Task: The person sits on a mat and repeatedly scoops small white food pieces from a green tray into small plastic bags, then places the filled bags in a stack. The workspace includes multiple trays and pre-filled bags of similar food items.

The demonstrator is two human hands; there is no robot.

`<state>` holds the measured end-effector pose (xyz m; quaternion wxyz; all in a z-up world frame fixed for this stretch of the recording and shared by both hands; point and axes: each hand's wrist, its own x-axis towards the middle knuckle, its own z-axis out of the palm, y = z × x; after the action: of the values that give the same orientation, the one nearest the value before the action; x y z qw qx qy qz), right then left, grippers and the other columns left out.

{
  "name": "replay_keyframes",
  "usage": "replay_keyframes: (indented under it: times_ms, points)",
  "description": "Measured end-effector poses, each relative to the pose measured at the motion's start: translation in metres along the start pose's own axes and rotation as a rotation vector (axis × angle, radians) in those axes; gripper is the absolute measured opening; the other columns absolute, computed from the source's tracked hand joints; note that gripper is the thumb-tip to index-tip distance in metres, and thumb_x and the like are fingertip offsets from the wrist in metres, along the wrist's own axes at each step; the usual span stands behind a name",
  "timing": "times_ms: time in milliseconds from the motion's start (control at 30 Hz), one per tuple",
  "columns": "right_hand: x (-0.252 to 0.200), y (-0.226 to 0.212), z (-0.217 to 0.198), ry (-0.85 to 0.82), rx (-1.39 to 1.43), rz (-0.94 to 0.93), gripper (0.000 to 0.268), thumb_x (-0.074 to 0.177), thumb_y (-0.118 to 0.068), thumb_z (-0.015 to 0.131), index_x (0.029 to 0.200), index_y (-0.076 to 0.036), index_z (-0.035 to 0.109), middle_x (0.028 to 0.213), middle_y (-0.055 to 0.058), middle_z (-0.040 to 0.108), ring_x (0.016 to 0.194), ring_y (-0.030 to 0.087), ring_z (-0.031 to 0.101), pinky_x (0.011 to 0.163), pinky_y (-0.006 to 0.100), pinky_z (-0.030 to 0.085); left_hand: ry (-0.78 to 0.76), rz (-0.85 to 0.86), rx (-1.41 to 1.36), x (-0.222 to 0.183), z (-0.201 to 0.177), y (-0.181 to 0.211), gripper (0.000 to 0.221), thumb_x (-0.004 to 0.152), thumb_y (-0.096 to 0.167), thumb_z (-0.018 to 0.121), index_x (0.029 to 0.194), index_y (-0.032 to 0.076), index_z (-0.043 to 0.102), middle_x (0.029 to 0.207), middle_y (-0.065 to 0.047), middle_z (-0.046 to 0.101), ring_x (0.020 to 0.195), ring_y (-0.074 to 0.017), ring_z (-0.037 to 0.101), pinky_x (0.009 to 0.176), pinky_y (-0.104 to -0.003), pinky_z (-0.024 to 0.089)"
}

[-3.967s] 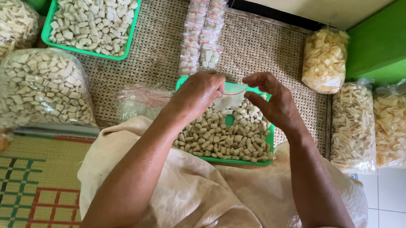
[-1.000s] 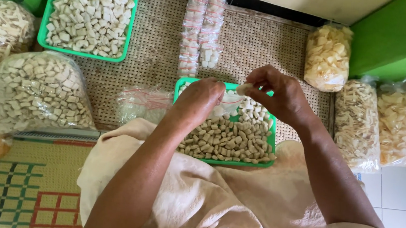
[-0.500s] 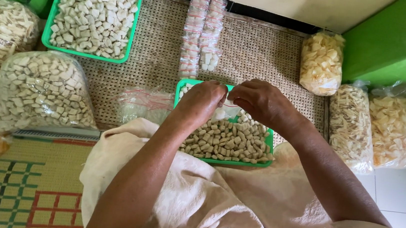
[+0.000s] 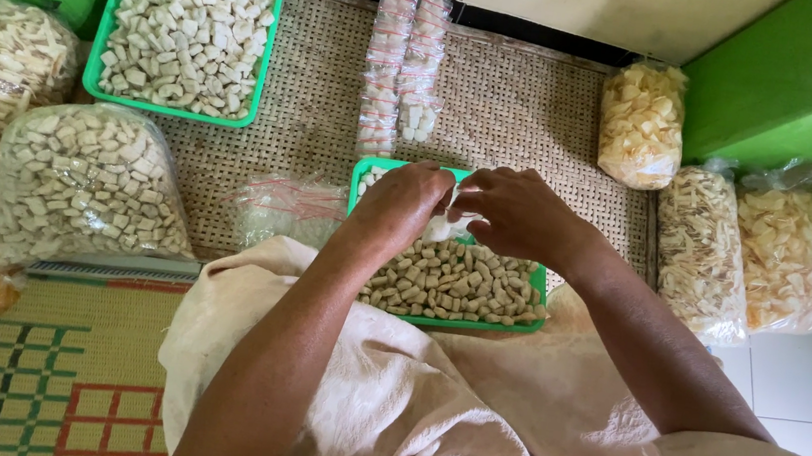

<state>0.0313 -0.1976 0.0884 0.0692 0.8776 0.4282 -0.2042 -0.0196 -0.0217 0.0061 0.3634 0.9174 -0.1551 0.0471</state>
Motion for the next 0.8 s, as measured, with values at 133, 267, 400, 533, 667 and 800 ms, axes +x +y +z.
replay_keyframes:
  times_ms: [133,267,400,533,667,800]
  points:
    - [0.009,0.016,0.027,0.024,-0.106,-0.010,0.024,0.093,-0.021,0.065,0.110,-0.032,0.077,0.129,0.008,0.069,0.124,0.032,0.064,0.105,0.058,0.048,-0.006,0.022,0.004,-0.001,0.002,-0.004,0.016,0.086,0.008,0.077,0.079,0.012,0.063,0.076,-0.012,0.063,0.077,-0.0359,0.072,0.064,-0.045,0.061]
    - [0.006,0.005,0.013,0.062,-0.084,-0.050,0.029,0.095,-0.014,0.063,0.117,-0.029,0.075,0.109,0.009,0.076,0.102,0.029,0.073,0.096,0.053,0.054,-0.013,0.034,0.033,0.000,0.000,-0.004,0.017,0.086,0.005,0.076,0.079,0.012,0.063,0.075,-0.009,0.064,0.077,-0.0329,0.073,0.065,-0.043,0.062]
    - [0.008,0.011,0.022,0.127,-0.153,-0.082,0.030,0.093,-0.015,0.067,0.119,-0.028,0.076,0.098,0.006,0.077,0.084,0.024,0.075,0.084,0.045,0.058,-0.017,0.044,0.018,0.000,0.004,-0.011,0.018,0.085,0.005,0.077,0.078,0.011,0.061,0.075,-0.011,0.063,0.077,-0.0354,0.072,0.065,-0.045,0.061]
    - [0.012,0.011,0.028,0.038,-0.175,-0.040,0.023,0.092,-0.015,0.069,0.110,-0.025,0.079,0.103,0.004,0.076,0.095,0.027,0.073,0.093,0.052,0.054,-0.022,0.043,0.019,0.000,0.009,-0.014,0.018,0.086,0.007,0.077,0.079,0.012,0.062,0.075,-0.009,0.064,0.077,-0.0340,0.073,0.065,-0.044,0.062]
    - [0.010,0.007,0.024,-0.036,-0.213,-0.002,0.025,0.092,-0.015,0.067,0.108,-0.030,0.080,0.104,0.000,0.075,0.097,0.023,0.072,0.097,0.054,0.051,-0.031,0.043,0.002,-0.001,0.010,-0.013,0.019,0.086,0.009,0.078,0.078,0.013,0.062,0.075,-0.009,0.064,0.075,-0.0333,0.073,0.064,-0.044,0.062]
    - [0.016,0.010,0.029,-0.107,-0.253,0.040,0.030,0.091,-0.012,0.066,0.107,-0.032,0.081,0.106,-0.001,0.075,0.101,0.022,0.070,0.106,0.058,0.044,-0.049,0.051,0.013,0.000,0.013,-0.013,0.017,0.087,0.010,0.076,0.079,0.012,0.061,0.074,-0.011,0.064,0.074,-0.0365,0.072,0.064,-0.048,0.061]
